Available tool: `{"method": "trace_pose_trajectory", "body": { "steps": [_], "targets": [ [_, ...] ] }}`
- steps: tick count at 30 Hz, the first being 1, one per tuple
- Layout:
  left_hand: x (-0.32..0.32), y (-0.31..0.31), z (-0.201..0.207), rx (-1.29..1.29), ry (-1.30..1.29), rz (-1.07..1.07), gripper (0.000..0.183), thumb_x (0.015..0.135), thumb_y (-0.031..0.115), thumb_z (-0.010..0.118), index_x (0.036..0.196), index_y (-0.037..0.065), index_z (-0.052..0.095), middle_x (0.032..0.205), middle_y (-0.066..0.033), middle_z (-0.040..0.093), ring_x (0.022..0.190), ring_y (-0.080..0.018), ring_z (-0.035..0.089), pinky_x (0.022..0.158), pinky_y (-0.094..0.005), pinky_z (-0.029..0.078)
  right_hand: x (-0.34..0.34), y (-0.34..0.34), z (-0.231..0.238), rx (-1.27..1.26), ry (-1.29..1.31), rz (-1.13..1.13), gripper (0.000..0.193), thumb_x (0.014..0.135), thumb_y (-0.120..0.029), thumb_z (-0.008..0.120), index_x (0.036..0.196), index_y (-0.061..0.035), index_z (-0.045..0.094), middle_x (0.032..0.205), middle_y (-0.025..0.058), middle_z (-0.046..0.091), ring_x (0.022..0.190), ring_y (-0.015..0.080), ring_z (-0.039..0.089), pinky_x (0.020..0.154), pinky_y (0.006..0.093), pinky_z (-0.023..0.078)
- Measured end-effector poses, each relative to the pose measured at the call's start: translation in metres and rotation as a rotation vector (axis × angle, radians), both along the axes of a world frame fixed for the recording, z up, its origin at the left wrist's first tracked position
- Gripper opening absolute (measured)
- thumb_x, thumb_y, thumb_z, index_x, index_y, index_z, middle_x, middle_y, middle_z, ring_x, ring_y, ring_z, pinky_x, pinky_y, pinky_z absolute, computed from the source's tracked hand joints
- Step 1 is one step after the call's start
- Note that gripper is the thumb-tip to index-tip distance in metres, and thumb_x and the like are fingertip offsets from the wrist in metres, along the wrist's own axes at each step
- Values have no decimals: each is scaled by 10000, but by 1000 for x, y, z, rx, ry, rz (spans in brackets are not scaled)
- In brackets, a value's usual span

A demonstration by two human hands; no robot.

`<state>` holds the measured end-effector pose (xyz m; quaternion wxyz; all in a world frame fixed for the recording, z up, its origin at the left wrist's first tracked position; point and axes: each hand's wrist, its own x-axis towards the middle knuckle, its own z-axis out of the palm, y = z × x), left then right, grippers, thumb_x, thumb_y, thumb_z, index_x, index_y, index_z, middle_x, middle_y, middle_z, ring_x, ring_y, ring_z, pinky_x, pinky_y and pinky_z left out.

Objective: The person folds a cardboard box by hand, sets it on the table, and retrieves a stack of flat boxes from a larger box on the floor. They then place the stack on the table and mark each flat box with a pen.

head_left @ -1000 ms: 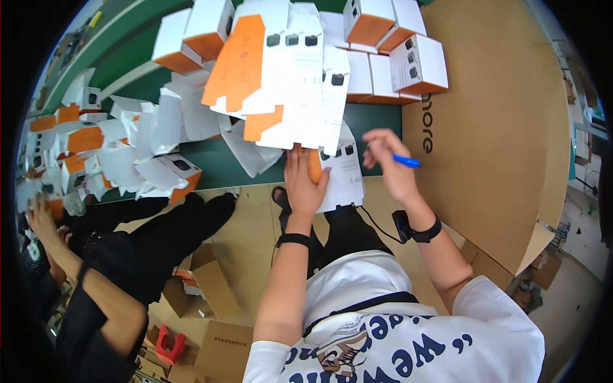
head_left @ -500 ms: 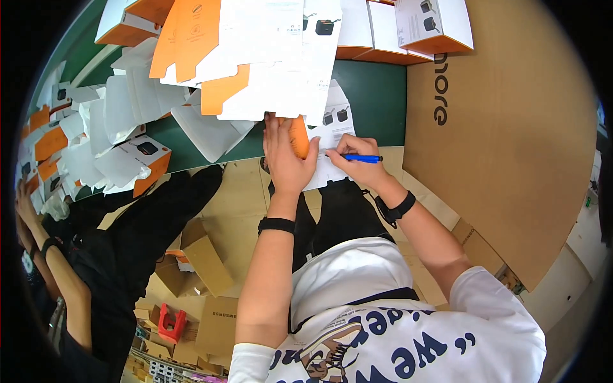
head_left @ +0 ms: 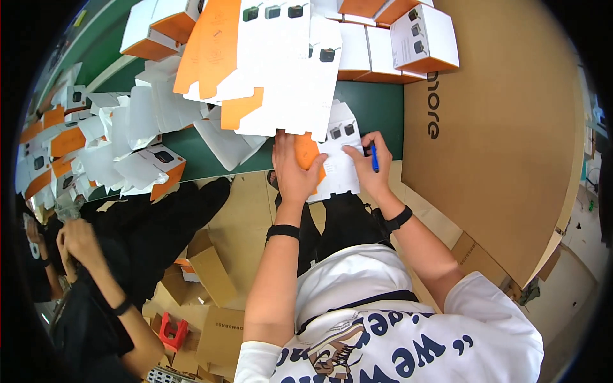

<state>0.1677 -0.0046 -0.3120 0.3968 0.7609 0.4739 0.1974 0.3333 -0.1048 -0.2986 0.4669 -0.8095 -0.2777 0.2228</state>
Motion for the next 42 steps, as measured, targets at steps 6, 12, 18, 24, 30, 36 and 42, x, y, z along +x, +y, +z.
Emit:
{"method": "trace_pose_trajectory", "body": {
  "steps": [6, 12, 18, 24, 30, 36, 42],
  "targets": [
    [-1, 2, 1, 16, 78, -100, 635, 982, 296, 620, 1547, 87, 423, 1626, -232, 322, 1487, -462, 294, 1235, -538, 211, 30, -27, 18, 73, 245, -123, 303, 865, 90, 719, 966, -75, 485, 860, -32, 456, 697, 52, 484, 608, 229, 409],
    [-5, 1, -2, 100, 132, -112, 646, 971, 279, 639, 1546, 85, 416, 1618, -209, 342, 1476, -466, 301, 1219, -545, 240, 32, -69, 79, 14, 219, -49, 249, 878, 63, 651, 952, -101, 478, 879, -45, 404, 768, 46, 430, 662, 214, 364],
    [-2, 2, 15, 72, 141, -122, 720, 903, 359, 716, 1498, 56, 445, 1564, -232, 385, 1467, -444, 326, 1205, -554, 265, 37, -63, 196, 36, 444, 11, 215, 852, 12, 622, 905, -128, 468, 846, -60, 440, 789, 48, 428, 703, 219, 346],
    [-25, 7, 24, 183, -104, -132, 828, 726, 272, 848, 1441, 57, 489, 1452, -232, 487, 1307, -433, 485, 1083, -560, 391, 15, 88, 205, 419, 311, 151, 183, 987, -23, 617, 1004, -110, 458, 897, -63, 423, 802, 29, 404, 714, 190, 336],
    [-22, -38, 55, -22, 287, 168, 617, 843, 391, 768, 1221, -12, 494, 1217, -262, 548, 1116, -457, 566, 936, -520, 488, 42, 90, 129, 325, 279, 101, 242, 1077, -301, 522, 1035, -69, 572, 851, -21, 550, 743, 61, 472, 673, 218, 386],
    [-10, -60, 18, -561, 275, 407, 780, 896, 600, 668, 1276, -55, 482, 1190, -320, 639, 1109, -477, 644, 934, -526, 532, 68, -5, 46, 68, 355, 281, 272, 1092, -312, 460, 926, -114, 544, 719, -46, 456, 597, 42, 400, 519, 213, 308],
    [-8, -61, -19, -784, -72, 424, 902, 886, 702, 629, 1339, -73, 543, 1229, -282, 670, 1070, -363, 701, 874, -429, 562, 74, 17, 23, 73, 356, 369, 165, 1059, -233, 516, 987, -104, 588, 765, -32, 501, 633, 44, 484, 545, 209, 378]
  ]
}}
